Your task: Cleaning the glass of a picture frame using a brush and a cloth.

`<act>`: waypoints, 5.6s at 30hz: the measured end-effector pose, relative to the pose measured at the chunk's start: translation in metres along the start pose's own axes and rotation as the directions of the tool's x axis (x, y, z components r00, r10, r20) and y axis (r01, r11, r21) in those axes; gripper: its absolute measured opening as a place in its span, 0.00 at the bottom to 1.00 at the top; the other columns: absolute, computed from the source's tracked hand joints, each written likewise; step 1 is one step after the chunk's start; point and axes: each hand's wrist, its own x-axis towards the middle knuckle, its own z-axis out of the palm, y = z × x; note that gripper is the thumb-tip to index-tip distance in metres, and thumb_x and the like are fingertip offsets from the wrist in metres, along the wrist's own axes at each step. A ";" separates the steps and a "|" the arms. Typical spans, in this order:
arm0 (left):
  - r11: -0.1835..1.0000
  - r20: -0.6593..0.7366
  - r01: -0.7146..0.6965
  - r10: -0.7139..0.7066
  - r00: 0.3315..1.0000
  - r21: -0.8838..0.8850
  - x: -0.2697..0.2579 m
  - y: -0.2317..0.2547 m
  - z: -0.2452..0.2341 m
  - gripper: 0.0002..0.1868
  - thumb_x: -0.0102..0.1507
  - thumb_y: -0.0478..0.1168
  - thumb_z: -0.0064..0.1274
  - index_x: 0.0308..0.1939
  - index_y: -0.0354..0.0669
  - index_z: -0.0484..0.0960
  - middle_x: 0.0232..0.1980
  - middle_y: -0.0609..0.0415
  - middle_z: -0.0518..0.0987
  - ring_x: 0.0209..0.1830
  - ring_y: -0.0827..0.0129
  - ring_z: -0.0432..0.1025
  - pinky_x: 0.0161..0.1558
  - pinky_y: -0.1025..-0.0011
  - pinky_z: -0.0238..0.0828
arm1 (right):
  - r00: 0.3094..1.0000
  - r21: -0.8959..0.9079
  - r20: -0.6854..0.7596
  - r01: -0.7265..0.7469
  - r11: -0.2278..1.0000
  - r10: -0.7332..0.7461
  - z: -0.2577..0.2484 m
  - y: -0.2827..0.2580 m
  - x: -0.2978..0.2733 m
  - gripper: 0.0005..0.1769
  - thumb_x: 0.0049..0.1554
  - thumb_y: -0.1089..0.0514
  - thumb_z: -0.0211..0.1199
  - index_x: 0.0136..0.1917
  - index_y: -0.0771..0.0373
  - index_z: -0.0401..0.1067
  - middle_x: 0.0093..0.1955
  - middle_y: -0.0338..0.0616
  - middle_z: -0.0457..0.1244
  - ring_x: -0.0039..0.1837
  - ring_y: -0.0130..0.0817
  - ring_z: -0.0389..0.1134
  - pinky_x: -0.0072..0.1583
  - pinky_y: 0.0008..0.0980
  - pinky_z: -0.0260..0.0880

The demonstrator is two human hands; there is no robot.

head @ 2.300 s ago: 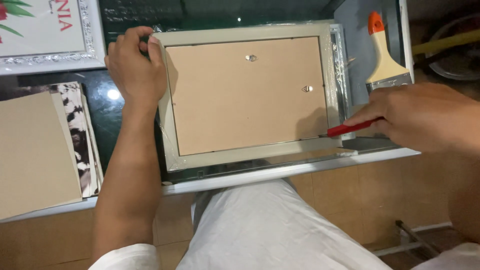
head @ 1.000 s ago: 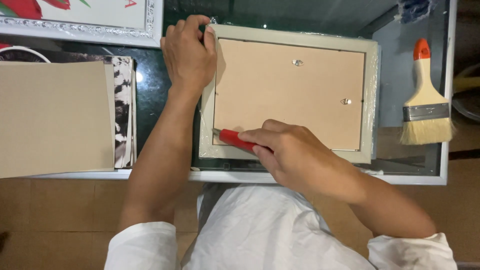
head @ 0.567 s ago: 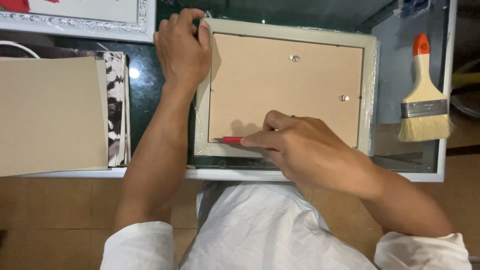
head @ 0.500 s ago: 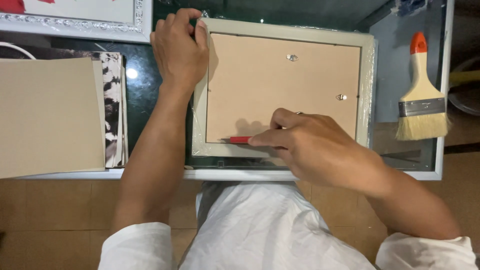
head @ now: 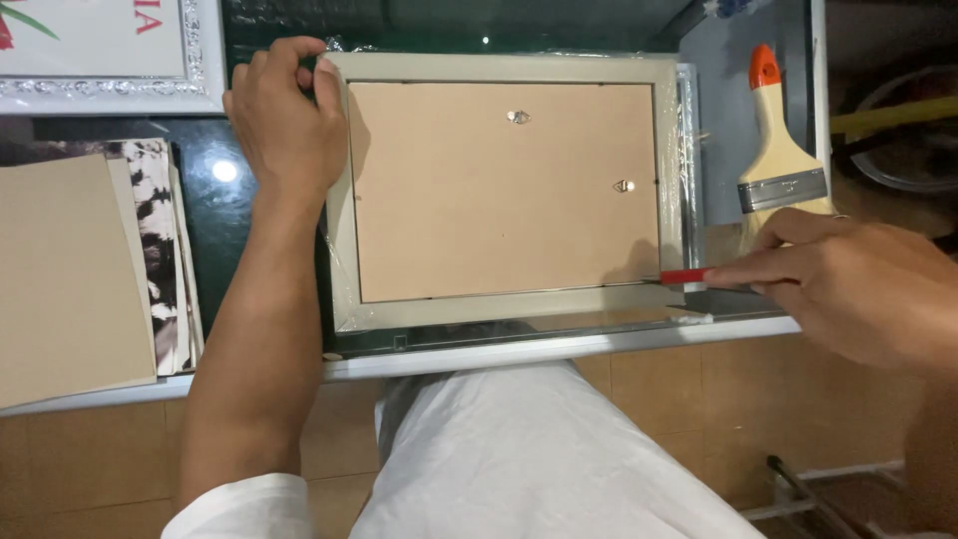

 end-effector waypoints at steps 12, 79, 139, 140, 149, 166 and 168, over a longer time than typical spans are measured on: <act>0.995 0.031 0.102 -0.103 0.994 0.016 0.001 0.003 0.000 0.07 0.68 0.38 0.55 0.49 0.47 0.84 0.34 0.57 0.75 0.36 0.62 0.68 0.47 0.61 0.63 | 0.528 0.113 -0.782 0.644 0.756 -0.333 -0.091 -0.087 0.059 0.15 0.58 0.69 0.67 0.58 0.66 0.82 0.48 0.49 0.69 0.37 0.41 0.66 0.40 0.38 0.66; 0.998 0.042 0.061 -0.061 0.997 0.002 0.000 0.003 -0.003 0.08 0.68 0.36 0.55 0.51 0.44 0.84 0.35 0.55 0.76 0.38 0.60 0.68 0.48 0.60 0.63 | 0.763 0.602 -0.574 0.148 0.784 0.297 0.046 -0.027 0.047 0.25 0.63 0.73 0.55 0.72 0.71 0.73 0.45 0.58 0.62 0.39 0.46 0.63 0.43 0.42 0.65; 0.998 0.321 0.062 -0.052 0.946 -0.023 -0.093 0.059 -0.087 0.04 0.60 0.39 0.62 0.38 0.50 0.83 0.36 0.53 0.74 0.40 0.50 0.76 0.41 0.57 0.74 | 0.629 0.550 -0.720 0.260 0.793 0.293 0.094 -0.082 0.071 0.04 0.59 0.58 0.66 0.48 0.58 0.75 0.46 0.50 0.63 0.49 0.58 0.71 0.51 0.48 0.71; 1.000 0.333 0.001 0.008 0.943 -0.028 -0.102 0.063 -0.089 0.05 0.58 0.40 0.64 0.35 0.52 0.84 0.36 0.56 0.74 0.39 0.54 0.75 0.39 0.61 0.72 | 0.603 0.503 -0.763 0.331 0.798 0.231 0.101 -0.086 0.065 0.02 0.58 0.56 0.67 0.45 0.54 0.76 0.44 0.43 0.64 0.48 0.49 0.71 0.51 0.42 0.70; 0.991 0.300 -0.056 0.091 0.950 -0.124 -0.131 0.095 -0.098 0.11 0.58 0.44 0.67 0.35 0.50 0.79 0.43 0.60 0.74 0.45 0.67 0.66 0.48 0.65 0.56 | 0.482 0.447 -0.853 0.473 0.759 0.202 0.113 -0.121 0.045 0.07 0.51 0.62 0.69 0.45 0.60 0.75 0.45 0.41 0.65 0.49 0.39 0.64 0.55 0.37 0.59; 0.996 0.172 -0.090 0.087 0.981 0.007 -0.076 0.041 -0.057 0.10 0.57 0.36 0.65 0.38 0.48 0.79 0.34 0.55 0.72 0.37 0.54 0.73 0.39 0.60 0.70 | 0.588 0.572 -0.720 0.201 0.795 0.370 0.083 -0.067 0.118 0.10 0.60 0.58 0.66 0.53 0.63 0.72 0.49 0.56 0.61 0.49 0.65 0.69 0.49 0.56 0.69; 0.999 0.149 -0.051 0.049 0.988 0.010 -0.072 0.043 -0.054 0.11 0.57 0.33 0.62 0.40 0.46 0.76 0.33 0.54 0.71 0.36 0.53 0.74 0.39 0.59 0.72 | 0.607 0.625 -0.682 0.195 0.756 0.408 0.074 -0.071 0.123 0.07 0.61 0.59 0.61 0.51 0.63 0.70 0.49 0.58 0.61 0.47 0.69 0.68 0.49 0.60 0.69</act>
